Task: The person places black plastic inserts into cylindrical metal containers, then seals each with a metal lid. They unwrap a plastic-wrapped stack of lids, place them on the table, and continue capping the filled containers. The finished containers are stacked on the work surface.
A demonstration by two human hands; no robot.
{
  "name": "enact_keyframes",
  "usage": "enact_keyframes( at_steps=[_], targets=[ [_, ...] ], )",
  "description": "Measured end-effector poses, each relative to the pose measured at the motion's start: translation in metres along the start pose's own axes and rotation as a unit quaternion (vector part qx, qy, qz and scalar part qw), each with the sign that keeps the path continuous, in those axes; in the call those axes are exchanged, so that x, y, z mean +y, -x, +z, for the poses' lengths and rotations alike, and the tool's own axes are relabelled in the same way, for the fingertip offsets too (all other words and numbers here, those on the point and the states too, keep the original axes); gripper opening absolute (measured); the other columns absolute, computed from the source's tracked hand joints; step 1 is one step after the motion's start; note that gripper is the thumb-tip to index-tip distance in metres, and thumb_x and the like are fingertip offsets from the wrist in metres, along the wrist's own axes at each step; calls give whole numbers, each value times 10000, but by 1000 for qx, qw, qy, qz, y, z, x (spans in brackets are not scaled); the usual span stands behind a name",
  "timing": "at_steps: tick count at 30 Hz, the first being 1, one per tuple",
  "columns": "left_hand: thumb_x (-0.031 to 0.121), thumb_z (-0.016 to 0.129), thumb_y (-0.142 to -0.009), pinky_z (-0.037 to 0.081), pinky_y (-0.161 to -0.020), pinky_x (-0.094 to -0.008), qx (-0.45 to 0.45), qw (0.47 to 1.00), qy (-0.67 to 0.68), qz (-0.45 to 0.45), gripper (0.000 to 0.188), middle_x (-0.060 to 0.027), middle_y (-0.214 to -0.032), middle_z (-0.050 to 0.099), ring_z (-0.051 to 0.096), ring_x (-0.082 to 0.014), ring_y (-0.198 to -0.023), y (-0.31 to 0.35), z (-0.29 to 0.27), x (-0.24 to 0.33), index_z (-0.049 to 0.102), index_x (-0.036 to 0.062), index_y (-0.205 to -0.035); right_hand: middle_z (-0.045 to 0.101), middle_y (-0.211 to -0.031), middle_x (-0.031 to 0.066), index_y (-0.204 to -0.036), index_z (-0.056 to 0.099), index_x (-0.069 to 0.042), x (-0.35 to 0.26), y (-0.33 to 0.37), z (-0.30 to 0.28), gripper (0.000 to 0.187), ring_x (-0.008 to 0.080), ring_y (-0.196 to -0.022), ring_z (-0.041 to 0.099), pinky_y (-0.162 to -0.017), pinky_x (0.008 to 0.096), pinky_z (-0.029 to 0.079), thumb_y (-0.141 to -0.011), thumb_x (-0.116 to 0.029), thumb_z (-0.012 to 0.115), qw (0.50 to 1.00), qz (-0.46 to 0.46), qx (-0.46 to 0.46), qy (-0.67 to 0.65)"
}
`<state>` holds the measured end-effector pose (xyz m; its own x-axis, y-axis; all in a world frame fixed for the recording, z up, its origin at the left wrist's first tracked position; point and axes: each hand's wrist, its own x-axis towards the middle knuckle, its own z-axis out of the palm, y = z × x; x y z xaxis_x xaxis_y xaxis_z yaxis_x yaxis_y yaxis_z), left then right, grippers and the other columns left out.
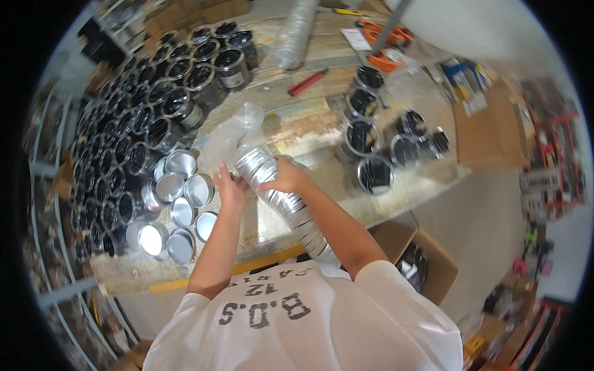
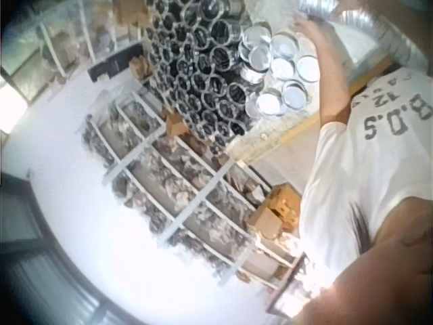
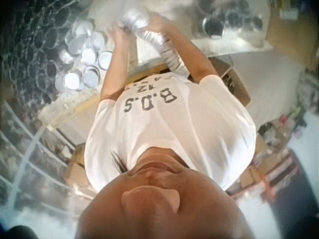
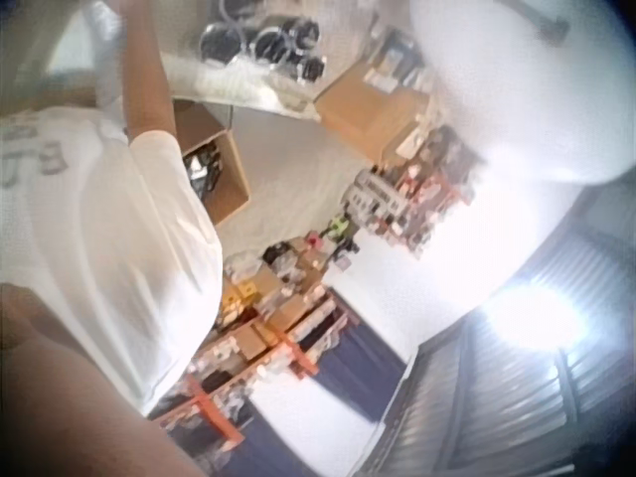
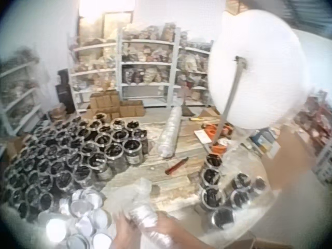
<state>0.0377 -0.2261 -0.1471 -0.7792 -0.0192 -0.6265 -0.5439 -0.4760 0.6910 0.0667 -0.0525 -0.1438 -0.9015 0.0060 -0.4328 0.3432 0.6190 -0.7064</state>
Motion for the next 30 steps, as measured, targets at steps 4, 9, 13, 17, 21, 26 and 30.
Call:
enact_keyframes(
  at_steps=[4, 9, 13, 17, 21, 26, 30],
  targets=[
    [449, 609, -939, 479, -969, -459, -38, 998, 4, 55, 825, -168, -1393, 443, 558, -311, -1160, -8, -10, -67, 134, 112, -1523, 603, -1216, 197, -1348, 424, 79, 14, -20, -2, 853, 272, -1114, 597, -953, 348, 471, -696, -298, 823, 947, -41, -209, -241],
    [457, 557, -965, 449, -1029, -448, -59, 985, 139, -86, 650, -136, -1323, 535, 549, -268, -1192, 45, -18, -60, 347, 63, -1437, 642, -1115, 147, -1281, 500, 58, -8, -14, -3, 666, 249, -1007, 642, -852, 367, 522, -759, -270, 751, 885, 70, -275, -369],
    [498, 491, -985, 443, -1038, -431, -43, 991, 125, 3, 630, -137, -1337, 536, 545, -259, -1211, 55, -35, -62, 400, 36, -1404, 618, -1156, 152, -1318, 470, 40, -33, -26, -1, 680, 258, -1053, 621, -856, 392, 520, -781, -281, 737, 881, 83, -354, -303],
    [510, 395, -1014, 446, -1038, -429, -18, 986, 136, 93, 633, -165, -1348, 520, 539, -281, -1227, 39, -37, -53, 374, 22, -1415, 589, -1235, 184, -1357, 434, 33, -30, -50, 14, 765, 273, -1108, 601, -898, 386, 502, -742, -257, 785, 889, -12, -392, -237],
    [536, 333, -1021, 436, -1053, -455, 17, 965, 234, 121, 642, -155, -1394, 484, 511, -295, -1261, 44, -33, -70, 351, 51, -1441, 569, -1254, 240, -1373, 404, 65, -52, -43, 17, 864, 294, -1125, 597, -912, 411, 512, -715, -277, 847, 903, 67, -321, -276],
    [277, 623, -961, 487, -997, -433, -7, 984, 161, 76, 640, -144, -1346, 492, 512, -255, -1237, 67, -24, -48, 282, 67, -1461, 557, -1274, 232, -1405, 341, 78, -21, -61, 36, 854, 268, -1139, 594, -889, 382, 534, -800, -305, 806, 885, 72, -295, -353],
    [161, 765, -847, 515, -939, -386, 80, 982, 159, 65, 782, -182, -1292, 505, 564, -262, -1143, 46, -52, -59, 258, -12, -1417, 601, -1224, 178, -1358, 438, 54, -12, -29, 40, 732, 238, -1145, 585, -952, 354, 491, -825, -309, 785, 850, -42, -342, -399]
  ],
)
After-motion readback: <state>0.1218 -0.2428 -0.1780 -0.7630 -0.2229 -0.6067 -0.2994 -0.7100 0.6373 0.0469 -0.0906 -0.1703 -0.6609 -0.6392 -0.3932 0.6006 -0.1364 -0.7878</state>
